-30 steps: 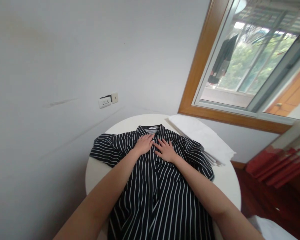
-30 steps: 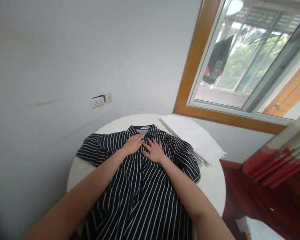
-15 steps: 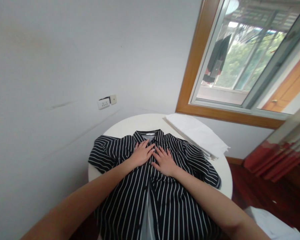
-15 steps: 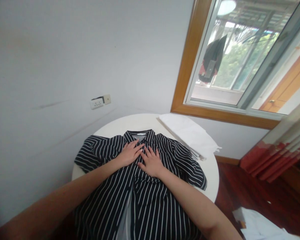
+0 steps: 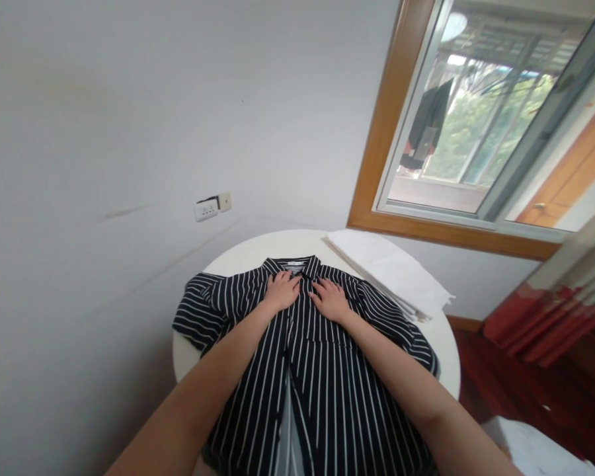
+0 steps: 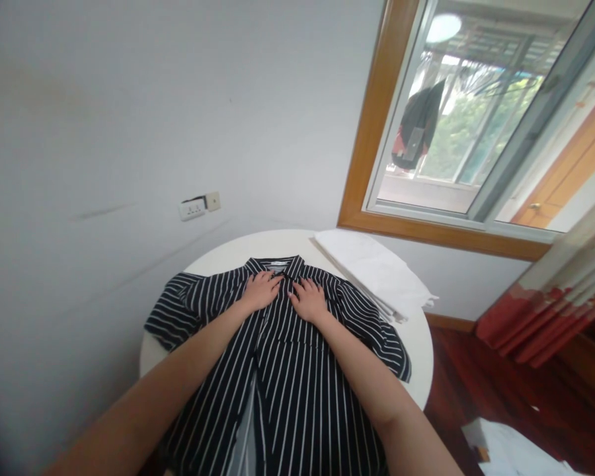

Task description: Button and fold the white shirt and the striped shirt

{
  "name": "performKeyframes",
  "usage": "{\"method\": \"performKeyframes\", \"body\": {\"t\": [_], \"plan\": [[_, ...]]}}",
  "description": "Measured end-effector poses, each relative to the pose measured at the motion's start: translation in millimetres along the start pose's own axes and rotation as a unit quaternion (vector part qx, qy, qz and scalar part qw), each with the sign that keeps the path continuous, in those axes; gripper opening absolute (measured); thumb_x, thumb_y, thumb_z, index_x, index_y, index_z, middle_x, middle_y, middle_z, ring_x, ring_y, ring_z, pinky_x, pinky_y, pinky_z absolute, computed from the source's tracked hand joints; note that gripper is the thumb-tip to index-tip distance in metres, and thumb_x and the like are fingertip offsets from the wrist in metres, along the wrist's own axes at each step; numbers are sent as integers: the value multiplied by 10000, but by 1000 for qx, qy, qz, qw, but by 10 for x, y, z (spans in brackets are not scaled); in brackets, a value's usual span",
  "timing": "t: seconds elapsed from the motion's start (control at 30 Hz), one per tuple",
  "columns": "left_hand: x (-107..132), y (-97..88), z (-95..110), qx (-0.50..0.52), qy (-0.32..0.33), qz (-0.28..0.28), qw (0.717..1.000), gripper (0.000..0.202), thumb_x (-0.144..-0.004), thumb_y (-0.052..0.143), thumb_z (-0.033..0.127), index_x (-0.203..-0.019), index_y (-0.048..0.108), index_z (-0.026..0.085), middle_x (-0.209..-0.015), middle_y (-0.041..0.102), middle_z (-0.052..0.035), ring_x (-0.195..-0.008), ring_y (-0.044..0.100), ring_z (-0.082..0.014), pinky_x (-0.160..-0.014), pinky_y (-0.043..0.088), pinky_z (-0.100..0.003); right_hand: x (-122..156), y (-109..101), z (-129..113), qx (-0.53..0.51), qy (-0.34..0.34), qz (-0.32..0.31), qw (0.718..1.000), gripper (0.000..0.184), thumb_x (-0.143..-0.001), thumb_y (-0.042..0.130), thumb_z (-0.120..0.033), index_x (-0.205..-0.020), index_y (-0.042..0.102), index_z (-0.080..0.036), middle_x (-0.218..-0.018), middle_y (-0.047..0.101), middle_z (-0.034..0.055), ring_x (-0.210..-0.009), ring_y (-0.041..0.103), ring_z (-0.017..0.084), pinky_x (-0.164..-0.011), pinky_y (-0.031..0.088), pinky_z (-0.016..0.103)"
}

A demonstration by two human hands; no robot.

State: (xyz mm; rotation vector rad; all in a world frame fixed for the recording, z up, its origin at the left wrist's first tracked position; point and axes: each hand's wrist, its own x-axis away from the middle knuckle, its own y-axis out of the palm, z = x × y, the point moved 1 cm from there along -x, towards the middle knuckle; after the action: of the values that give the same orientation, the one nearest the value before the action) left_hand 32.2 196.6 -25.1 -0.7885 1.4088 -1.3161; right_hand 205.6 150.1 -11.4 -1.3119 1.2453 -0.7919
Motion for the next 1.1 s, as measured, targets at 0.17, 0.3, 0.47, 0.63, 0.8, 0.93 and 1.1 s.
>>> {"method": "performKeyframes", "body": {"t": [0.17,0.3,0.47,0.63,0.8,0.93,1.1], "plan": [[-124,69,-146,22,16,9,1000,468,-942,295,417,-1356,480,305,-1483,381,-74,-1365,307,-289,-1091,195,-588,-157,123,101,-8,-17,-47,999,570,-948,234,-577,-1429,368,-302,-1536,282,26,-1421,194,222,-1130,129,499],[-159,73,-189,38,10,25,999,469,-937,312,460,-1331,508,296,-1469,402,-80,-1353,329,-298,-1086,210,-594,-250,106,90,-4,-5,-49,999,576,-941,231,-592,-1433,356,-317,-1540,272,18,-1424,184,220,-1129,113,525],[-85,39,-196,29,18,40,999,454,-929,354,443,-1294,549,256,-1446,432,-96,-1333,371,-278,-1099,245,-532,-126,109,33,5,-1,-56,998,602,-934,179,-618,-1454,302,-341,-1560,209,25,-1436,128,274,-1080,58,652],[76,23,-127,18,39,15,999,502,-929,336,487,-1350,491,262,-1487,370,-97,-1375,311,-284,-1112,190,-555,138,101,-33,10,-26,-50,998,620,-935,157,-616,-1463,294,-321,-1556,219,41,-1436,128,279,-1081,45,653],[358,26,-5,14,32,35,999,509,-936,308,500,-1366,465,278,-1501,347,-95,-1388,286,-278,-1118,169,-553,443,89,-113,12,11,-31,999,607,-945,159,-587,-1463,300,-303,-1553,227,58,-1431,129,294,-1073,51,657],[485,-3,51,26,27,43,998,487,-927,343,486,-1341,477,266,-1486,366,-109,-1379,298,-294,-1114,172,-570,449,-50,-140,11,5,-35,999,591,-930,249,-602,-1408,398,-288,-1499,341,93,-1382,236,323,-1058,135,643],[412,-70,39,117,21,92,989,407,-858,498,327,-1244,475,201,-1444,397,-125,-1324,383,-273,-1090,307,-503,-31,-194,-179,-2,-19,15,1000,348,-921,443,-415,-1160,593,-212,-1152,592,111,-1096,515,250,-951,381,404]]}}
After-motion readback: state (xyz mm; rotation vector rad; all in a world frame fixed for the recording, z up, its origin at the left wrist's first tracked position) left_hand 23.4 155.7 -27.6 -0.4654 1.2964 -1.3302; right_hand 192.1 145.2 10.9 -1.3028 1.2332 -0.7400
